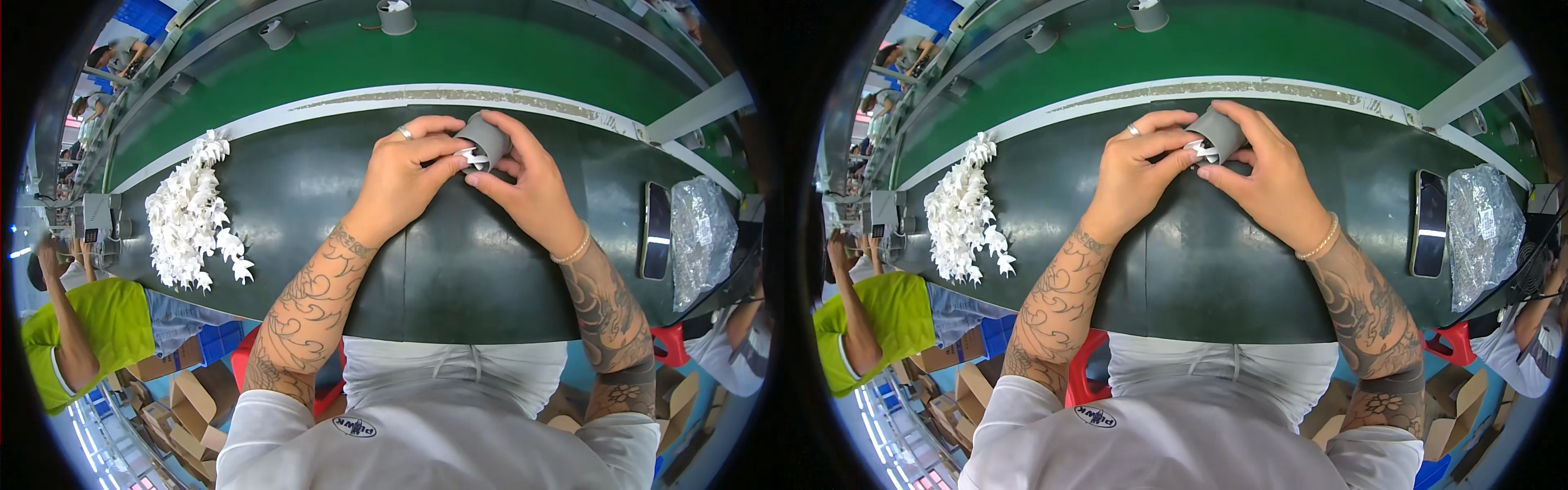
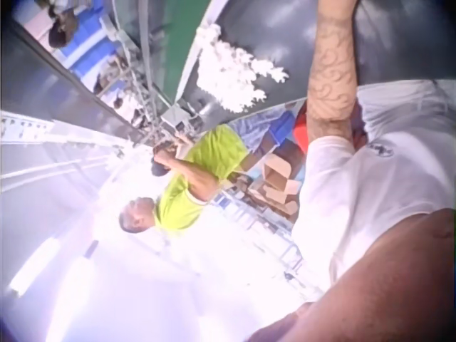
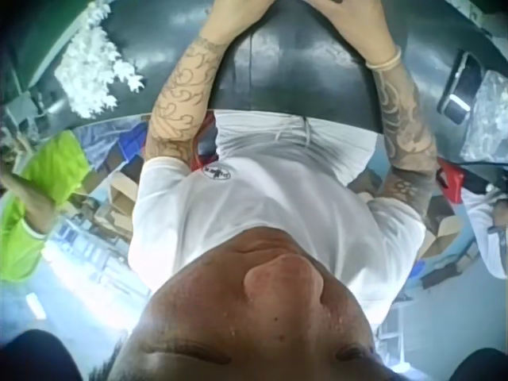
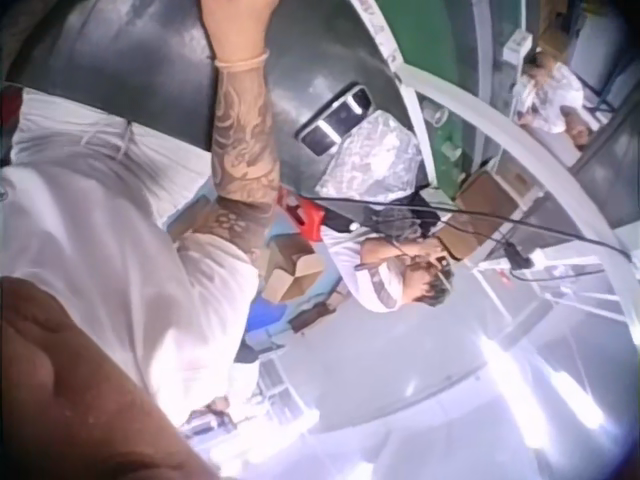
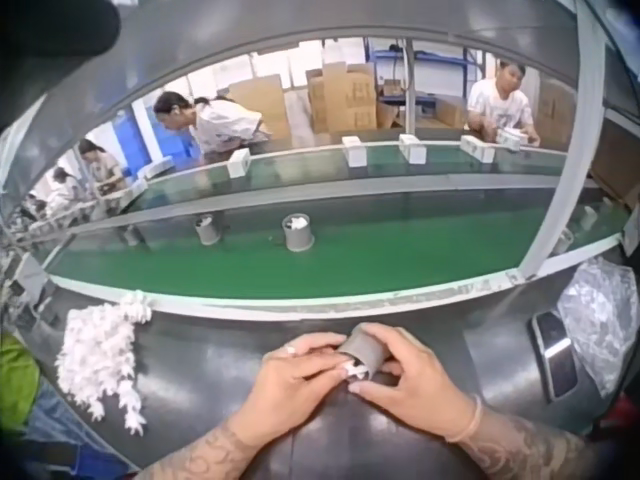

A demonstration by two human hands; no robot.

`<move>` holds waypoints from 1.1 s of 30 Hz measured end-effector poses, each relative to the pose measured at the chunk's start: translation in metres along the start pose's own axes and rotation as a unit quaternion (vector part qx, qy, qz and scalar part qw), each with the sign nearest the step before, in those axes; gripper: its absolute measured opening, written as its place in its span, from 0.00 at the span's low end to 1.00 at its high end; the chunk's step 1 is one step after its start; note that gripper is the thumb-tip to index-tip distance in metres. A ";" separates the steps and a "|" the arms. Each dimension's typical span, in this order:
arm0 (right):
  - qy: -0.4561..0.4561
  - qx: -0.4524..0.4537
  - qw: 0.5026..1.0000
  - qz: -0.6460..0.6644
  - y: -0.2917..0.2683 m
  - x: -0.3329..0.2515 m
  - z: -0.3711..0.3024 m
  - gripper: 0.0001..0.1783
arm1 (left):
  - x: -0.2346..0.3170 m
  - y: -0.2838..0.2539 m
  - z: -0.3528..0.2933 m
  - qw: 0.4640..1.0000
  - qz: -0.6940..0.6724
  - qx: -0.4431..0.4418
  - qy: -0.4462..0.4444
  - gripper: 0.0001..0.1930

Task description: Assembling small white plastic inserts into cylindrical metal housings at a manual assembly station.

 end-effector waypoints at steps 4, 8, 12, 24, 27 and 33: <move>0.000 0.003 1.000 -0.004 0.000 0.000 -0.001 0.35 | 0.001 0.004 0.000 0.999 -0.033 0.017 -0.029 0.07; 0.008 0.002 1.000 -0.003 -0.001 0.001 -0.001 0.35 | -0.002 0.006 0.001 0.999 -0.030 0.013 -0.038 0.06; -0.003 0.004 1.000 -0.018 -0.001 0.000 -0.001 0.34 | -0.003 0.005 0.001 0.999 -0.029 0.018 -0.025 0.05; -0.027 0.001 0.998 -0.057 -0.001 -0.002 0.000 0.33 | -0.007 0.006 0.001 0.993 -0.088 0.030 -0.075 0.12; -0.034 0.005 0.997 -0.068 -0.001 -0.004 0.000 0.33 | -0.009 0.008 0.003 0.984 -0.142 0.039 -0.102 0.13; -0.021 -0.004 0.997 -0.076 -0.001 -0.006 0.004 0.33 | -0.006 0.003 0.008 0.976 -0.153 0.036 -0.150 0.13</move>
Point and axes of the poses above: each hand's wrist, its own z-axis towards the middle knuckle, its own y-axis out of the palm, x = y × z, the point moved 1 cm from there along z, towards the middle knuckle, and after that the axes turned 6 degrees about -z, right-handed, at the moved point
